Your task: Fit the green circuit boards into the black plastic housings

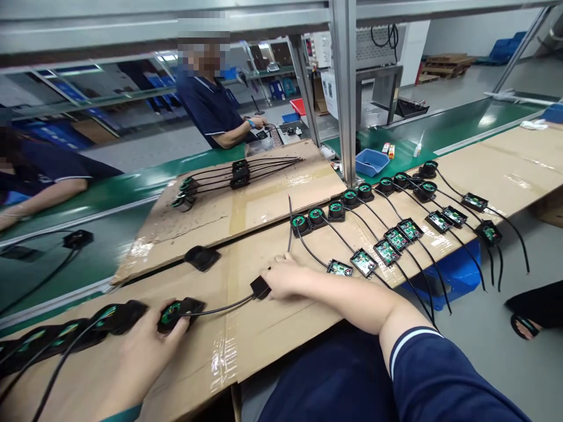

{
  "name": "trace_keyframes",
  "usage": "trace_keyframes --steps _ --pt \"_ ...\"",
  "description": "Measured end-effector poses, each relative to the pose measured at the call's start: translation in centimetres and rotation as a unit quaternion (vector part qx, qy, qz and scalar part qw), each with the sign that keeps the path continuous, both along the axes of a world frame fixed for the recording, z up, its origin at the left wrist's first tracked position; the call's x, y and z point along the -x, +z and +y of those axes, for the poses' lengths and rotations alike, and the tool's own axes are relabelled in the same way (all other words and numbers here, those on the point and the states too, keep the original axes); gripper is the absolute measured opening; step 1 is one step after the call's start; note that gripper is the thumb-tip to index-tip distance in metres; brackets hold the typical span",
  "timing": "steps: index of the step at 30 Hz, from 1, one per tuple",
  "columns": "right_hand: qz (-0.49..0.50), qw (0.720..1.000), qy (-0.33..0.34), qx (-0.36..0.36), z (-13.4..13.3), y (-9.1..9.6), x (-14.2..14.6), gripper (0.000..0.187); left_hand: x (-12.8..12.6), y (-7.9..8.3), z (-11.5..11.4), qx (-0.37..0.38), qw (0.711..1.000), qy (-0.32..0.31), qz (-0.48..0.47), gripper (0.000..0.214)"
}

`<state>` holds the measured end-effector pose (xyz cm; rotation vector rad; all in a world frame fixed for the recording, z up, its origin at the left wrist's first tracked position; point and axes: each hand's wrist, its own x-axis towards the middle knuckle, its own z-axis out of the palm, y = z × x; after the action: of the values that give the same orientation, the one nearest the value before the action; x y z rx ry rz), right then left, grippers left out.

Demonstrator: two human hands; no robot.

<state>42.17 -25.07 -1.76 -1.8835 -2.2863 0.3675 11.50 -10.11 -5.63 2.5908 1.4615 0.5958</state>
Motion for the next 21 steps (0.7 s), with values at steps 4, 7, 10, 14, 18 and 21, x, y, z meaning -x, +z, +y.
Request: trace_keyframes --steps 4,7,10,14,18,21 --pt "-0.007 0.998 0.012 0.063 1.0 1.8 -0.4 0.027 1.5 0.0 0.2 0.024 0.999 0.036 0.0 0.058" --pt "0.023 0.993 0.026 0.114 -0.8 4.0 1.1 0.037 1.3 -0.3 1.0 0.05 0.998 0.019 -0.018 0.063" --pt "0.053 0.991 0.011 0.122 -3.7 6.1 2.7 0.036 -1.2 -0.1 2.0 0.069 0.995 -0.043 -0.049 0.063" --pt "0.014 0.99 -0.092 0.106 -7.9 6.4 3.1 0.034 -8.7 1.1 1.9 0.099 0.979 -0.137 -0.113 0.053" --pt "-0.102 0.979 -0.175 -0.009 -10.9 2.3 0.0 0.025 -16.4 1.6 1.3 0.13 0.975 -0.123 -0.135 0.052" --pt "-0.137 0.967 -0.156 -0.147 -10.9 -1.2 -3.2 0.047 -17.5 1.1 0.0 0.13 0.958 -0.136 -0.219 0.057"
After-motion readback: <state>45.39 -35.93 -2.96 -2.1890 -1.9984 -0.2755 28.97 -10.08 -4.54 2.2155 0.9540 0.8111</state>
